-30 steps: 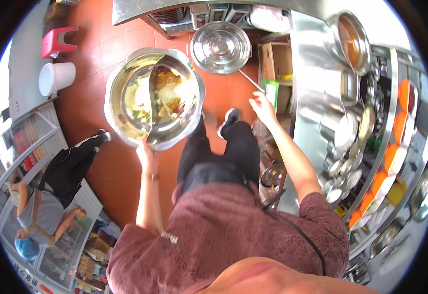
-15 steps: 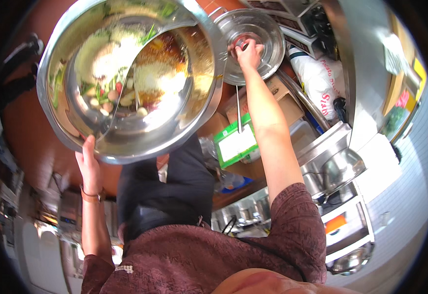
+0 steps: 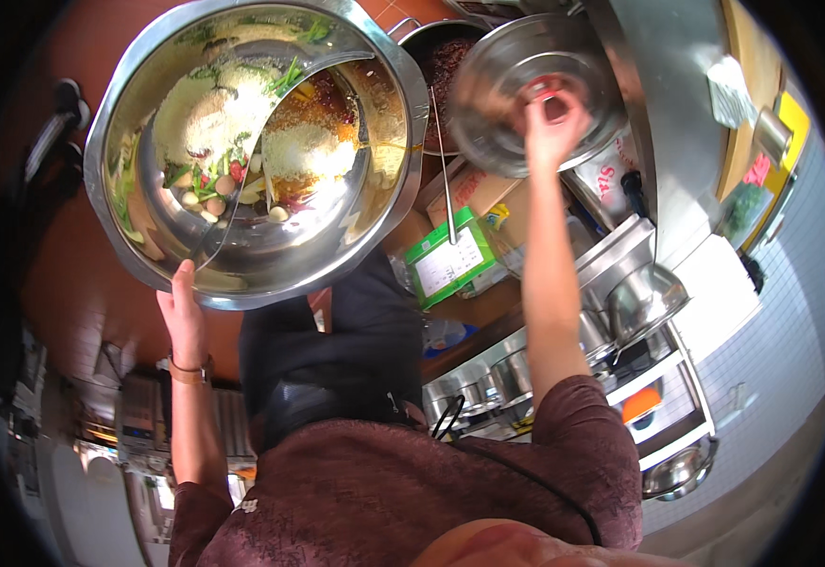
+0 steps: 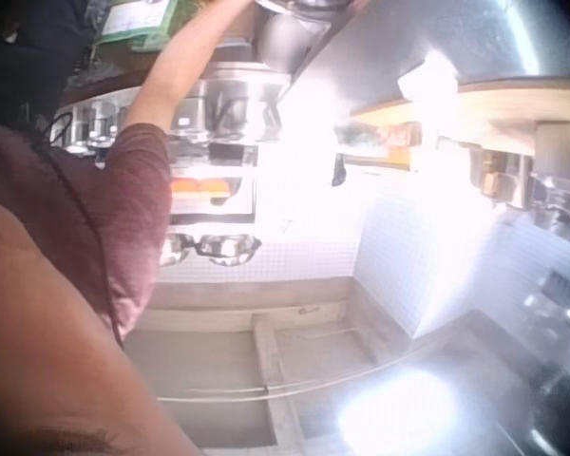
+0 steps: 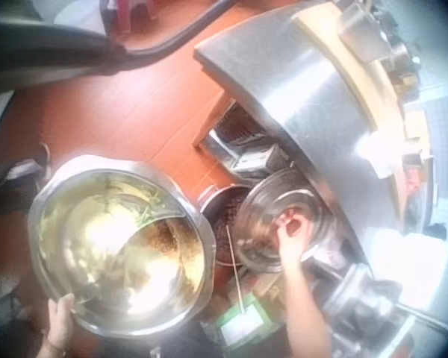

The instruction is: The person assembles a salad in a divided metal bowl by adding sliced vegetables, sauces, and seasonings from multiple containers. They use a ladle and spoon to transfer ingredients and then add a white creamy dressing from a squeeze bottle.

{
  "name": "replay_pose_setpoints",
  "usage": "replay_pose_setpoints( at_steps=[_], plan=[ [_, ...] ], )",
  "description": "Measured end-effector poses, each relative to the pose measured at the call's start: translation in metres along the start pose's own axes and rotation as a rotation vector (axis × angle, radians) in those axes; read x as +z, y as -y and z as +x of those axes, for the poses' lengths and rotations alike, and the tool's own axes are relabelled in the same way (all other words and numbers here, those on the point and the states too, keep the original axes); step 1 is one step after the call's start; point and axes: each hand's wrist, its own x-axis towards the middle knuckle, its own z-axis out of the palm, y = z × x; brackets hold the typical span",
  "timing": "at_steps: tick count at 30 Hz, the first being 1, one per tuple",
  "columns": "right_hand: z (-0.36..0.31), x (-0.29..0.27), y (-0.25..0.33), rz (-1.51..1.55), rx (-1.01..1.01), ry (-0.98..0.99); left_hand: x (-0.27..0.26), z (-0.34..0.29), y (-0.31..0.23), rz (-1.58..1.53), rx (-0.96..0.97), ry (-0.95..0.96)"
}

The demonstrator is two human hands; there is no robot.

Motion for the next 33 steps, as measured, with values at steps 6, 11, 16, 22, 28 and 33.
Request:
replay_pose_setpoints(
  at_steps=[6,11,16,22,28,33],
  plan=[
    [0.148,-0.009,-0.088,-0.177,0.035,-0.067,-0.003,0.003,-0.009,0.044,-0.015,0.035],
    [0.182,0.014,-0.103,-0.284,0.136,0.066,-0.011,0.001,-0.006,-0.043,-0.088,0.031],
    [0.169,0.013,-0.087,-0.268,0.095,0.021,0.001,-0.007,-0.008,-0.155,-0.129,-0.078],
    [0.017,-0.007,-0.036,0.009,-0.041,-0.194,0.006,-0.008,-0.011,-0.126,-0.06,-0.012],
    [-0.279,0.024,-0.085,-0.266,0.456,0.55,-0.005,-0.003,-0.006,-0.144,-0.068,0.097],
    [-0.325,0.033,-0.088,0.027,0.65,0.739,0.003,-0.006,-0.016,-0.108,-0.019,0.059]
  ],
)
